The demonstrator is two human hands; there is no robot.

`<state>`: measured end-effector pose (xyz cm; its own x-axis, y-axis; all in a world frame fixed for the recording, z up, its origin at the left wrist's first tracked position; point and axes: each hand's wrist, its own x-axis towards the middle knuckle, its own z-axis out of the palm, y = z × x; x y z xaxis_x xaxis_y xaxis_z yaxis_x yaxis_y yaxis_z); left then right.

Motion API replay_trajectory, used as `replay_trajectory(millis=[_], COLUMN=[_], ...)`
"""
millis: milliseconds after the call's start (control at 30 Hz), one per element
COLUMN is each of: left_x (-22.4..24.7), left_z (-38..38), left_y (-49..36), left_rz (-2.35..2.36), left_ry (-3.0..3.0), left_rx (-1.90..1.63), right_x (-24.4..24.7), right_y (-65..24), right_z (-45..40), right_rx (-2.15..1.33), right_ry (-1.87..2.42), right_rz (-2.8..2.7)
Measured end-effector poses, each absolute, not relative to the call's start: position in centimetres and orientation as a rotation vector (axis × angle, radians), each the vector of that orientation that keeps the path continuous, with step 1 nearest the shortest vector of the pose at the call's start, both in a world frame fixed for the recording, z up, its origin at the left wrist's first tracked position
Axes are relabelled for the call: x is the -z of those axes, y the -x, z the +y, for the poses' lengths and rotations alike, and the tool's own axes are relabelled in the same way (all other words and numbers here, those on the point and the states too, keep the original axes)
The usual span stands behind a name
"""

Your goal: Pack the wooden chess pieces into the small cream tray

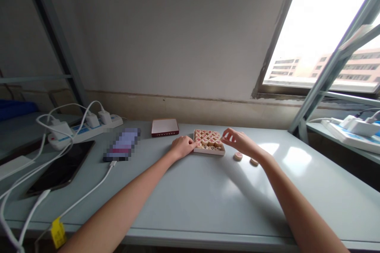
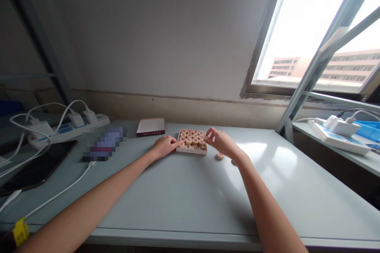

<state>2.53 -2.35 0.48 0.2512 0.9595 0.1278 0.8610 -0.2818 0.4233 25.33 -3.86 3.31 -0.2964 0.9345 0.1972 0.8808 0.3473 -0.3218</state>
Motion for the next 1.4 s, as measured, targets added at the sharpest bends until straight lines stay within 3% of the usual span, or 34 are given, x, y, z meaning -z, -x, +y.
replay_trajectory(millis=[200, 567, 900, 1400], left_x=[-0.4, -0.5, -0.6, -0.4], left_z=[-2.3, -2.2, -1.8, -1.9], left_y=[-2.6, -2.5, -2.0, -2.0], left_rz=[1.713, 1.705, 1.619, 1.601], left_ry=[-2.288, -2.304, -2.319, -2.325], left_rx=[-0.501, -0.466, -0.42, -0.452], right_x=[-2.1, -2.3, -2.9, -3.8], right_y=[-21.2, -21.7, -30.6, -26.5], right_z=[-4.4, -4.3, -3.0, -3.6], right_rx=[0.069, 0.124, -0.59, -0.335], right_ry=[1.287, 1.343, 1.83, 1.446], right_rz=[-2.37, -2.386, -2.455, -2.267])
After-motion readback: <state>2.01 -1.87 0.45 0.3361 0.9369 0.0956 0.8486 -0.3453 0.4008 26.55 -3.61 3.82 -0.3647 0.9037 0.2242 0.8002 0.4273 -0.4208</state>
